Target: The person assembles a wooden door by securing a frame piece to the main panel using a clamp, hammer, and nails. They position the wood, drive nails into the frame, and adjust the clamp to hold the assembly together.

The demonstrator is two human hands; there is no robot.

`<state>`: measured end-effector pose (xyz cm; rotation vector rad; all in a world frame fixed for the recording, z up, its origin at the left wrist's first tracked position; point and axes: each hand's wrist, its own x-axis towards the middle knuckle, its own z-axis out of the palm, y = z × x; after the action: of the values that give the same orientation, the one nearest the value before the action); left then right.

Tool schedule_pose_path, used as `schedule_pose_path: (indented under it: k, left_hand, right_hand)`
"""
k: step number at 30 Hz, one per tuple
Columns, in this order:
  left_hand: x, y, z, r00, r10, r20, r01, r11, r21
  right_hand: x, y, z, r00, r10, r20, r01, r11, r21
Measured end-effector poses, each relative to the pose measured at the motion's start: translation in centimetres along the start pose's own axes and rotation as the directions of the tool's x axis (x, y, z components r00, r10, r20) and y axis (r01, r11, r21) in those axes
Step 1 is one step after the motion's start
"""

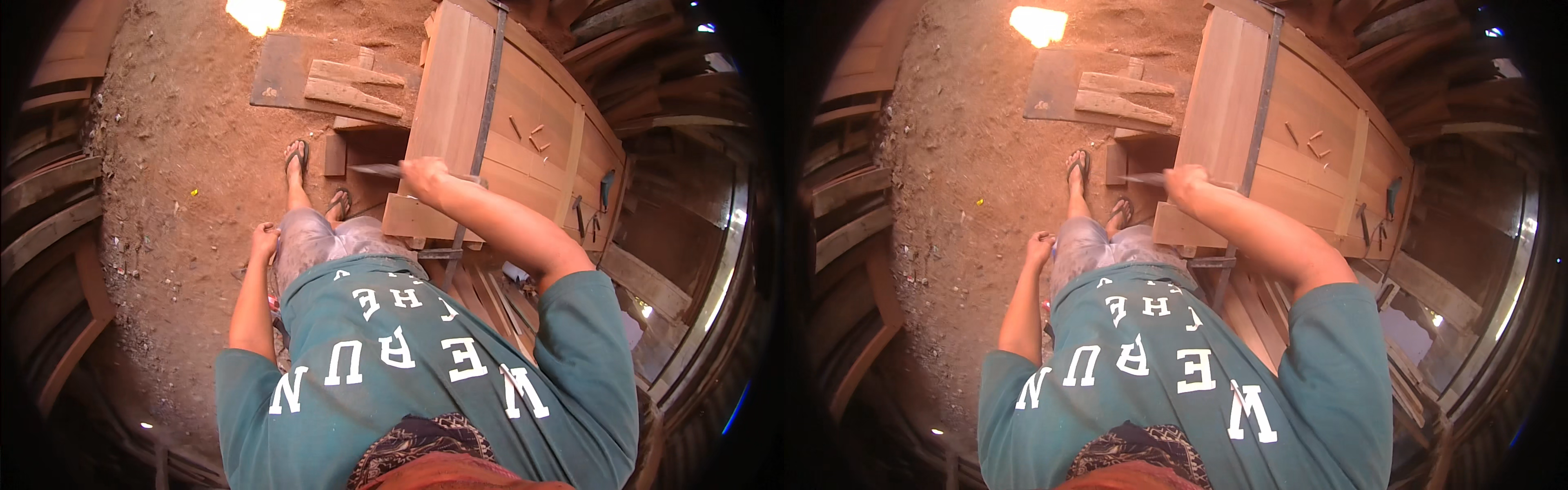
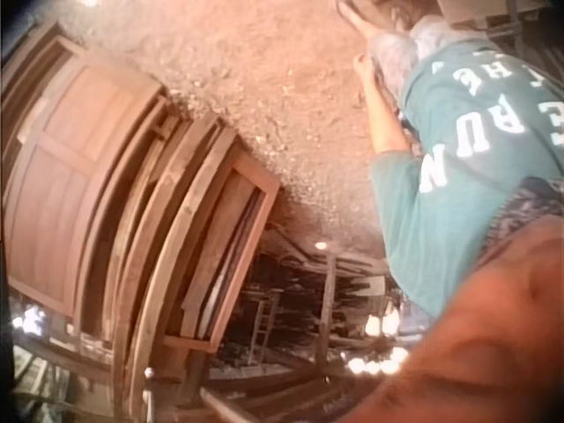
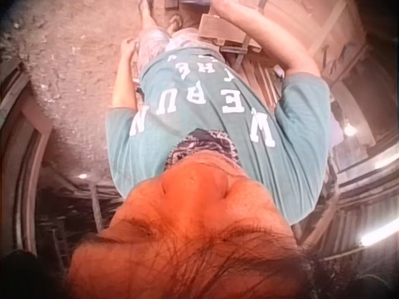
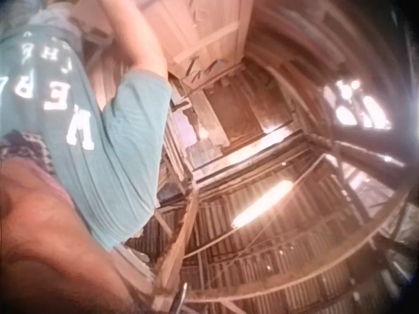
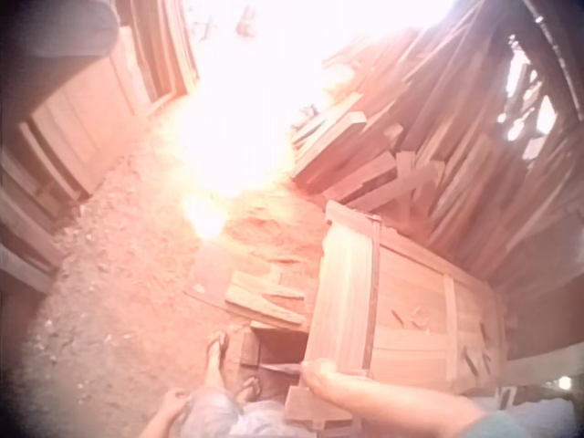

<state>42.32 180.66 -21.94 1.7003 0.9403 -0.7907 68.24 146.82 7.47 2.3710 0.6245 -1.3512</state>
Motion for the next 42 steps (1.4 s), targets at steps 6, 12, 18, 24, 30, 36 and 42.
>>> schedule_pose_path:
  k: [6,12,18,24,30,36,42]
  left_hand:
    - [-1.6,3.1,-1.6,0.998,0.063,0.012,-0.063,0.996,-0.058]
    - [-2.2,-2.4,-5.8,1.000,0.008,-0.012,-0.004,0.969,0.248]
    - [-7.6,2.0,-6.2,0.996,-0.091,-0.019,0.093,0.950,0.300]
    - [-4.3,2.7,-5.2,0.983,0.146,0.109,-0.179,0.893,0.413]
    - [-4.7,10.3,-4.4,0.982,0.107,0.156,-0.171,0.857,0.486]
    - [-4.1,17.1,-6.4,0.968,0.117,0.220,-0.224,0.795,0.563]
    - [-1.9,19.0,-8.6,0.950,0.140,0.279,-0.283,0.766,0.577]
  right_hand:
    - [-3.7,5.7,3.7,0.991,0.035,0.130,-0.104,0.811,0.576]
    - [-7.7,9.1,19.1,0.814,0.580,-0.021,0.102,-0.106,0.989]
    - [-9.0,15.3,33.2,0.554,0.806,0.208,0.162,-0.349,0.923]
    - [-11.5,12.5,36.3,0.268,0.963,-0.009,-0.285,0.088,0.954]
    - [-7.8,0.4,28.5,0.444,0.833,-0.331,-0.214,0.458,0.863]
    - [-4.5,-3.7,24.4,0.491,0.836,-0.245,-0.236,0.398,0.886]
    - [-3.3,-6.0,22.7,0.508,0.837,-0.203,-0.311,0.398,0.863]
